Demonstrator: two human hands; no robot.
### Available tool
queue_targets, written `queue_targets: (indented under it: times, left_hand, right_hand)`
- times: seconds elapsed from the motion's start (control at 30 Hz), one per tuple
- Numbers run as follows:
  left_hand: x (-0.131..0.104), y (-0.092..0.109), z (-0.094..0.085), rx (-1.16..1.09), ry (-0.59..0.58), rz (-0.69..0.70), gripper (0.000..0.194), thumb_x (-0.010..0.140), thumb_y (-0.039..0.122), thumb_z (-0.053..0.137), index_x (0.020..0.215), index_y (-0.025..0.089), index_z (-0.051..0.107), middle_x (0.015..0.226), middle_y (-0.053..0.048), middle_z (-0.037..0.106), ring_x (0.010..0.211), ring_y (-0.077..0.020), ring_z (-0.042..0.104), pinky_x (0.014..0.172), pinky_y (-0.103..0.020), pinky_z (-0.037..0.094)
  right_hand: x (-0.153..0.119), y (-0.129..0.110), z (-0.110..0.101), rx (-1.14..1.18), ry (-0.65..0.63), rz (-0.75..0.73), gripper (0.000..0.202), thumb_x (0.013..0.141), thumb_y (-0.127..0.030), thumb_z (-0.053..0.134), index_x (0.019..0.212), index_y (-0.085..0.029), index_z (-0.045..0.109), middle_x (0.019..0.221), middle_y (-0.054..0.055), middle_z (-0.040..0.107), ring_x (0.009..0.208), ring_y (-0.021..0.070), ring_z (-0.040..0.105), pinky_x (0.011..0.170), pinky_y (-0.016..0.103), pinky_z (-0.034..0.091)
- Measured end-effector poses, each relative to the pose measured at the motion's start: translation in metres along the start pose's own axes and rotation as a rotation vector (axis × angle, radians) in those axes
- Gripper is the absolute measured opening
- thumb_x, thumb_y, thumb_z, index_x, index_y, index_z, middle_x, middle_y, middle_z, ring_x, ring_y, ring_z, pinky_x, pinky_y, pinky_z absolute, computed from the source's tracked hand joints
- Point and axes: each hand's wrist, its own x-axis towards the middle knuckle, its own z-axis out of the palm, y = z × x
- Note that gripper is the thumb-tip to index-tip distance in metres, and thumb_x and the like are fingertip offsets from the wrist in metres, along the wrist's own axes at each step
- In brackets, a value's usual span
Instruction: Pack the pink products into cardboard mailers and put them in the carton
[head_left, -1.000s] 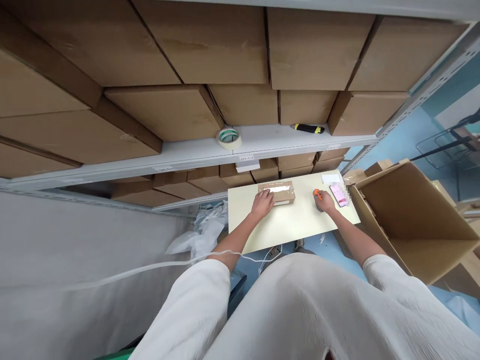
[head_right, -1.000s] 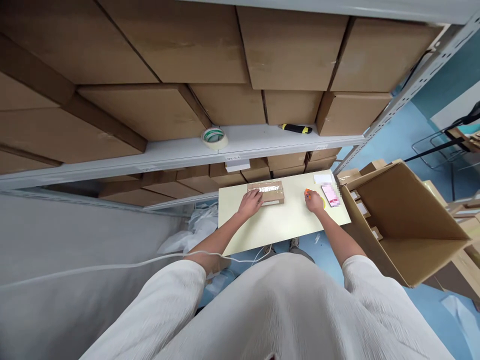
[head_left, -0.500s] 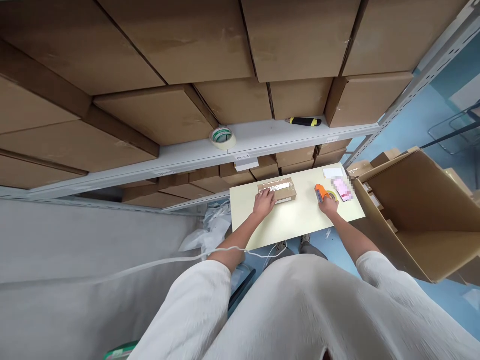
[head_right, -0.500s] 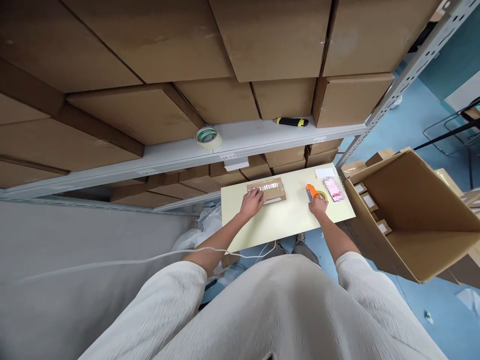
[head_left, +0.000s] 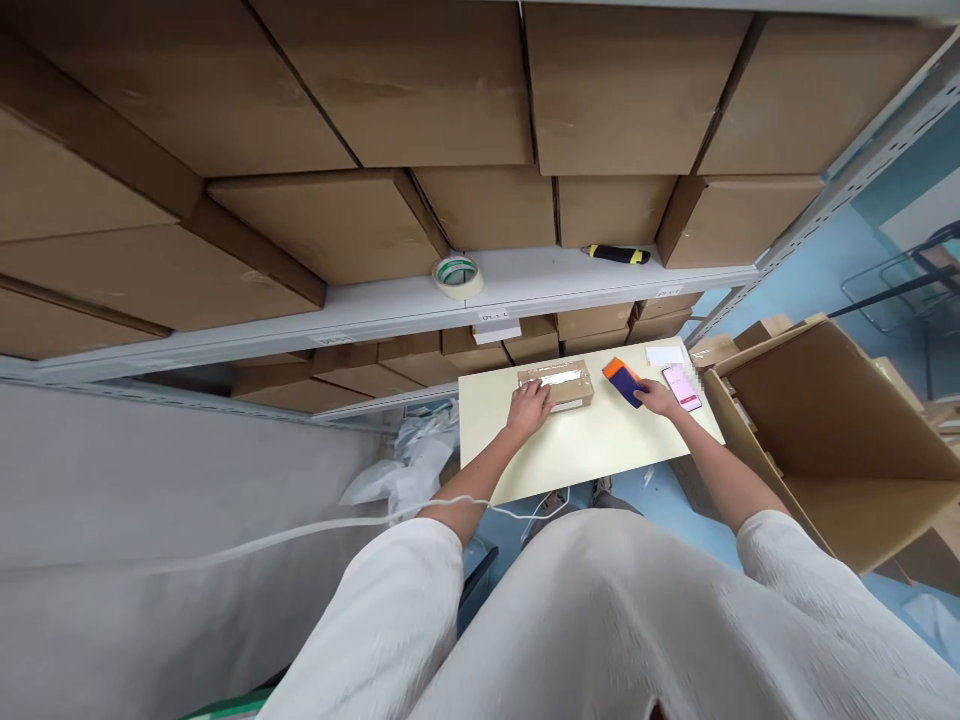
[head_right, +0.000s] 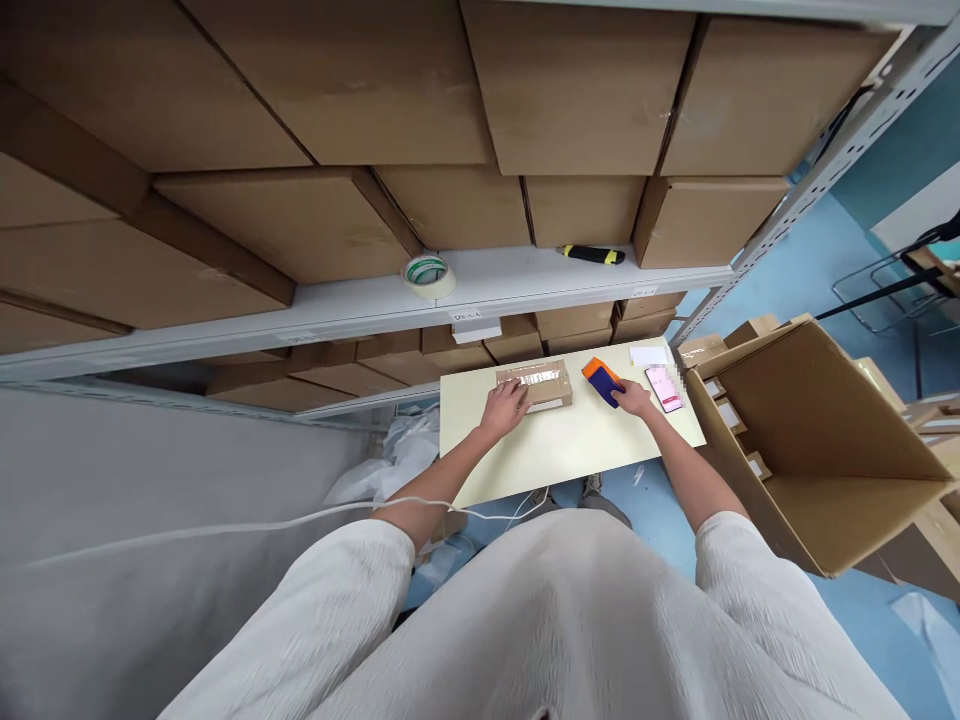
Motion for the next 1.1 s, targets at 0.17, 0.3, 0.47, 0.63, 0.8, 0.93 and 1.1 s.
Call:
queue_targets:
  times: [0.17, 0.3, 0.47, 0.63, 0.8, 0.93, 1.1]
  left_hand:
    - [0.0, -0.002, -0.002, -0.016, -0.003, 0.012, 0.05, 0.105, 0.035, 0.055, 0.153, 0.023, 0.061, 0.164, -0.017, 0.053, 0.15, -0.0396, 0.047, 0.122, -0.056, 0.042]
    - [-0.002, -0.005, -0.007, -0.019, -0.005, 0.041, 0.05, 0.104, 0.027, 0.051, 0.153, 0.022, 0.062, 0.163, -0.016, 0.055, 0.151, -0.036, 0.049, 0.122, -0.052, 0.042]
    - [-0.01, -0.008, -0.017, -0.052, 0.052, 0.054, 0.051, 0.102, 0.021, 0.049, 0.151, 0.026, 0.065, 0.16, -0.014, 0.059, 0.151, -0.0329, 0.05, 0.127, -0.054, 0.035]
    - [-0.022, -0.013, -0.022, -0.09, 0.068, 0.003, 0.05, 0.1, 0.019, 0.05, 0.147, 0.023, 0.067, 0.157, -0.016, 0.061, 0.152, -0.0335, 0.049, 0.126, -0.056, 0.032]
    - [-0.025, -0.015, -0.022, -0.12, 0.076, 0.003, 0.052, 0.099, 0.017, 0.051, 0.147, 0.026, 0.068, 0.157, -0.015, 0.061, 0.153, -0.0329, 0.049, 0.127, -0.055, 0.032]
    - [-0.024, -0.017, -0.022, -0.131, 0.071, 0.008, 0.054, 0.098, 0.015, 0.052, 0.149, 0.025, 0.067, 0.158, -0.014, 0.061, 0.154, -0.0327, 0.048, 0.126, -0.054, 0.036]
    - [-0.023, -0.02, -0.023, -0.119, 0.062, 0.029, 0.052, 0.1, 0.014, 0.049, 0.148, 0.022, 0.066, 0.159, -0.014, 0.06, 0.154, -0.0324, 0.048, 0.125, -0.054, 0.039]
  right_hand:
    - [0.01, -0.053, -0.039, 0.244, -0.312, -0.204, 0.041, 0.087, -0.048, 0.076, 0.12, -0.022, 0.078, 0.115, 0.008, 0.08, 0.104, 0.0281, 0.071, 0.091, 0.037, 0.056]
    - [0.026, -0.101, -0.044, 0.28, -0.5, -0.239, 0.047, 0.086, -0.048, 0.081, 0.127, -0.027, 0.077, 0.12, 0.006, 0.08, 0.107, 0.025, 0.072, 0.093, 0.035, 0.057]
    - [0.049, -0.144, -0.021, 0.25, -0.556, -0.239, 0.046, 0.086, -0.047, 0.082, 0.128, -0.029, 0.077, 0.127, 0.005, 0.079, 0.109, 0.0234, 0.072, 0.096, 0.036, 0.058]
    - [0.06, -0.165, 0.001, 0.193, -0.56, -0.236, 0.039, 0.087, -0.041, 0.076, 0.123, -0.026, 0.078, 0.119, 0.006, 0.081, 0.105, 0.0246, 0.072, 0.09, 0.036, 0.06]
    - [0.058, -0.17, 0.013, -0.061, -0.367, -0.34, 0.029, 0.095, -0.045, 0.059, 0.107, -0.022, 0.071, 0.106, 0.007, 0.078, 0.093, 0.0249, 0.069, 0.082, 0.036, 0.057]
    - [0.051, -0.17, 0.015, -0.142, -0.355, -0.364, 0.046, 0.082, -0.045, 0.08, 0.119, -0.023, 0.063, 0.116, 0.009, 0.076, 0.1, 0.0274, 0.069, 0.084, 0.036, 0.056]
    - [0.051, -0.171, 0.02, -0.186, -0.295, -0.443, 0.053, 0.065, -0.022, 0.082, 0.113, -0.022, 0.059, 0.111, 0.005, 0.072, 0.095, 0.0242, 0.067, 0.08, 0.032, 0.054]
